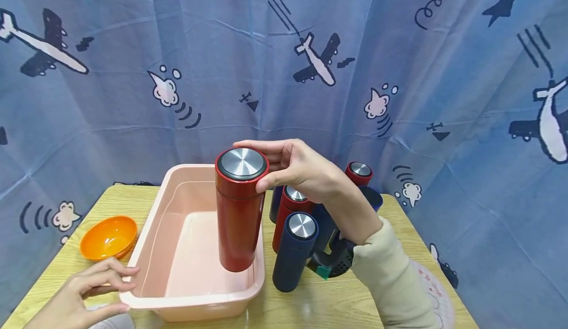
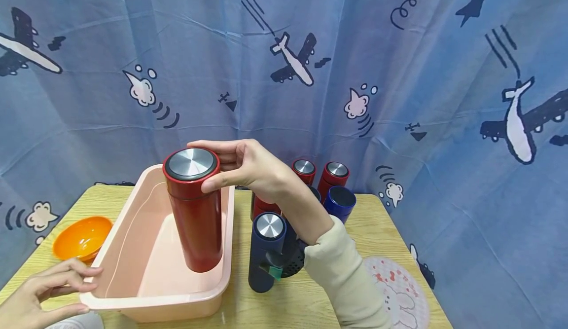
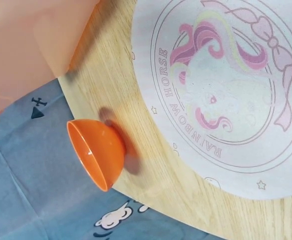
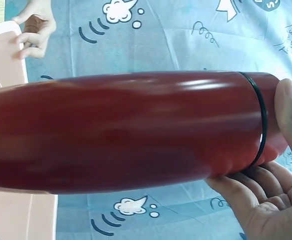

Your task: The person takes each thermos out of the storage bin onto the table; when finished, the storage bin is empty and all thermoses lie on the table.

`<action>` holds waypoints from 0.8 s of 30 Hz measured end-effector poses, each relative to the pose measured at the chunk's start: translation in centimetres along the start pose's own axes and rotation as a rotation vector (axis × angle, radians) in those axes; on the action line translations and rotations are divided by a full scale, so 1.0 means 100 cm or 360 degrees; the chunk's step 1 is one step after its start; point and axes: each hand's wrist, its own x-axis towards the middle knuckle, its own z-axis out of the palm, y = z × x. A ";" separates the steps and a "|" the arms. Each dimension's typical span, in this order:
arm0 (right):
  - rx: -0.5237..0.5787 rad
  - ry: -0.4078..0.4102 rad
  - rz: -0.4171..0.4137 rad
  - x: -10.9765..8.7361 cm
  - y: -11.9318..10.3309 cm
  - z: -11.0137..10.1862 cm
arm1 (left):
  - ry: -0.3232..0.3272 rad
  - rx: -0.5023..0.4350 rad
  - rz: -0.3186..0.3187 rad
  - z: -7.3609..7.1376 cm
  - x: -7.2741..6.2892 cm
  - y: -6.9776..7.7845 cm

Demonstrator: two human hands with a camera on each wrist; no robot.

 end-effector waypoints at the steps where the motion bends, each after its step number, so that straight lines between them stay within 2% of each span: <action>1: -0.0012 0.0004 -0.0001 -0.002 -0.001 -0.001 | 0.0000 0.0000 0.0005 0.000 0.000 0.000; 8: -0.0011 0.0044 0.0010 -0.018 -0.009 -0.008 | -0.0014 -0.0047 0.0058 0.000 0.001 -0.002; 10: -0.0005 0.0051 0.0016 -0.024 -0.010 -0.010 | -0.0011 -0.0027 0.0031 0.000 0.000 -0.002; 16: -0.0030 0.0073 0.0062 -0.040 -0.013 -0.014 | -0.0029 0.0034 -0.0155 -0.003 -0.001 -0.002; 24: 0.0033 0.0067 0.0063 -0.063 -0.010 -0.025 | -0.0032 0.0030 -0.0168 -0.001 -0.001 -0.003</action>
